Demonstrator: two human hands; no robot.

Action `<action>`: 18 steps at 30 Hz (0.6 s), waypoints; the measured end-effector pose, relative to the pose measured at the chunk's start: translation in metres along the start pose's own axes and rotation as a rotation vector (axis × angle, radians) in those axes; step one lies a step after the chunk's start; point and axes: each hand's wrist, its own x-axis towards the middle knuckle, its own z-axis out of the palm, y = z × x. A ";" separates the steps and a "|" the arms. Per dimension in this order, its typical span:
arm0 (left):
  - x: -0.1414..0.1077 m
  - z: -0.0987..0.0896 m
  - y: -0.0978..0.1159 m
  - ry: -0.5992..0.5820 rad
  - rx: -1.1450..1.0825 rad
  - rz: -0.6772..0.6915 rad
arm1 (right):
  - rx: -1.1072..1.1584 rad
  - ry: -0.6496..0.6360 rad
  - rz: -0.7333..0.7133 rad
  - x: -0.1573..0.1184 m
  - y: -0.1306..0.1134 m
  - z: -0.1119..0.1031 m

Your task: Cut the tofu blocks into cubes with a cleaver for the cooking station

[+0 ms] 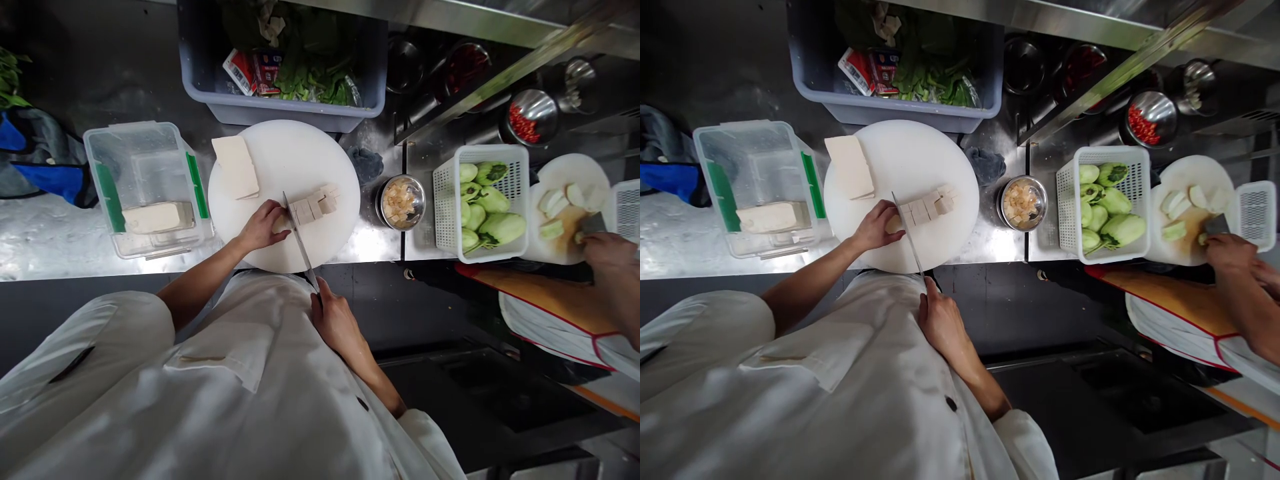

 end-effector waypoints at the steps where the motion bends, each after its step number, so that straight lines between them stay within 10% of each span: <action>1: 0.000 0.001 0.000 0.003 0.003 -0.001 | 0.002 0.001 -0.005 0.004 0.002 0.003; 11: -0.006 0.022 0.034 0.168 -0.206 -0.376 | 0.104 0.000 -0.066 0.014 0.016 -0.002; 18: -0.002 0.000 0.058 0.310 -0.197 -0.327 | 0.190 0.055 -0.145 -0.012 0.007 -0.030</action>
